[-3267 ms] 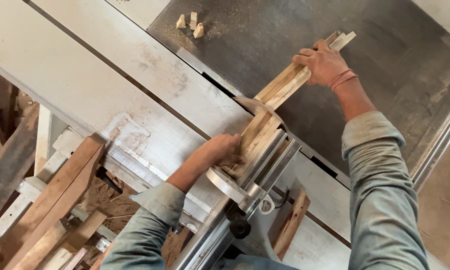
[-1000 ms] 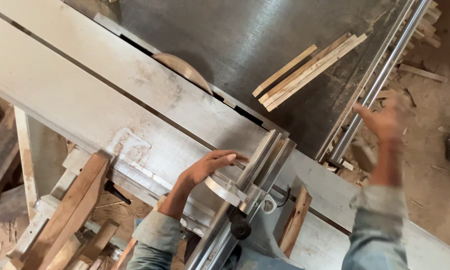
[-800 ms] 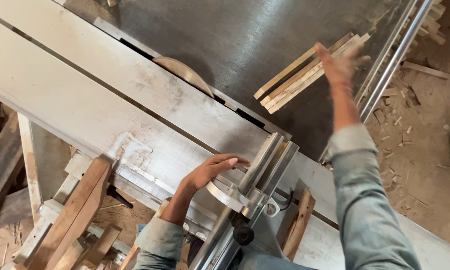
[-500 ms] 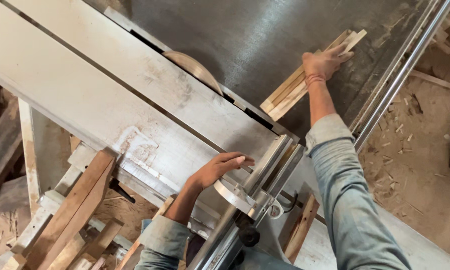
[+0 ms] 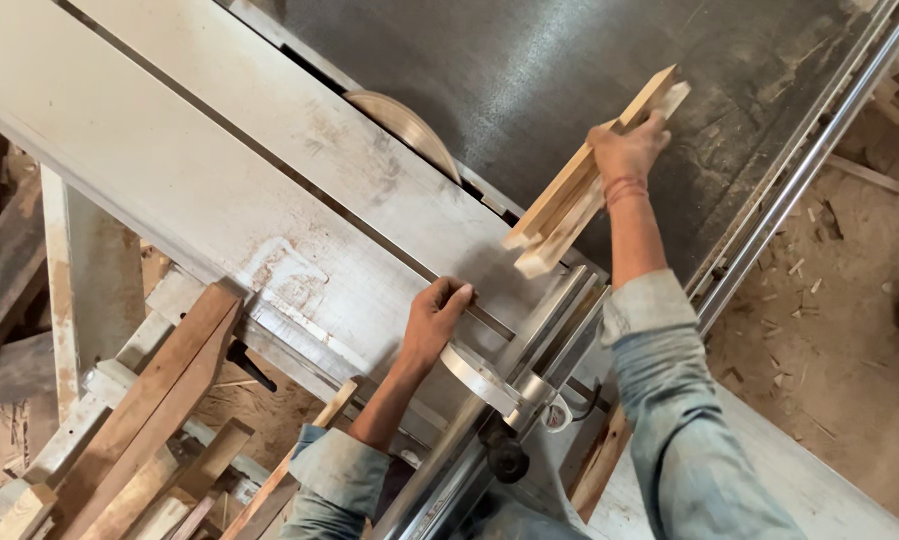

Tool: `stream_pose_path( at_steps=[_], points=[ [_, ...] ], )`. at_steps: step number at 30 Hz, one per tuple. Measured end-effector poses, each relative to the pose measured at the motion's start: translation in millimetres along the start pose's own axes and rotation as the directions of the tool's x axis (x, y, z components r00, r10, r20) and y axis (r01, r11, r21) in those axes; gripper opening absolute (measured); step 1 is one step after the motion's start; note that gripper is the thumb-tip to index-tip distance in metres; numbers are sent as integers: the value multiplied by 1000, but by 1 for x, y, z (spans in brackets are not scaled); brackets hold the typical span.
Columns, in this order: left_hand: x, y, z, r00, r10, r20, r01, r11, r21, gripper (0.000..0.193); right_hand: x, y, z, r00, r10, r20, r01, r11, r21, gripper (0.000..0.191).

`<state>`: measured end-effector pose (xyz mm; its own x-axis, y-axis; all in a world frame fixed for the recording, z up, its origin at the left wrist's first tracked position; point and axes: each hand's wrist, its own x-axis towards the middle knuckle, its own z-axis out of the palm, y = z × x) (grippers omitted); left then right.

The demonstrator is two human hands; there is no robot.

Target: The person uses a table saw to cut multiple wooden planks into smaller pieces. They position each plank against the fence, push it through the blade, and collect the cut pieces on the table.

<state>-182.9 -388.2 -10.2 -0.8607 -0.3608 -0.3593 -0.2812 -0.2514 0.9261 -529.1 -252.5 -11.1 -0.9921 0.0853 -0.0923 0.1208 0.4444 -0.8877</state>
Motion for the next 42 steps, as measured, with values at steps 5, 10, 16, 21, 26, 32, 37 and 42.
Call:
stream_pose_path(
  at_steps=[5,10,16,21,26,32,37,42],
  points=[
    [-1,6,0,997,62,-35,-58,990,125,41,-65,15,5,983,-129,128,147,979,-140,114],
    [11,18,-3,949,-34,312,-12,989,145,60,-112,18,-5,978,-45,202,137,875,-465,124],
    [36,24,7,930,-76,359,-114,870,480,60,-31,18,-41,940,-239,244,339,729,-595,80],
    [46,25,13,935,-71,348,-176,757,629,51,-1,49,-46,864,-393,314,493,786,-372,49],
    [31,25,-6,906,-76,417,-173,832,528,48,-22,60,-62,828,-438,349,542,784,-303,51],
    [11,37,-10,905,-102,412,-125,864,489,45,-45,48,-66,778,-520,352,625,696,-353,61],
    [4,50,-9,882,-74,465,-251,763,596,58,-59,44,-72,772,-515,372,632,679,-373,57],
    [9,56,1,844,-147,516,-329,618,714,67,-71,48,-70,677,-654,337,736,600,-315,50]
  ],
)
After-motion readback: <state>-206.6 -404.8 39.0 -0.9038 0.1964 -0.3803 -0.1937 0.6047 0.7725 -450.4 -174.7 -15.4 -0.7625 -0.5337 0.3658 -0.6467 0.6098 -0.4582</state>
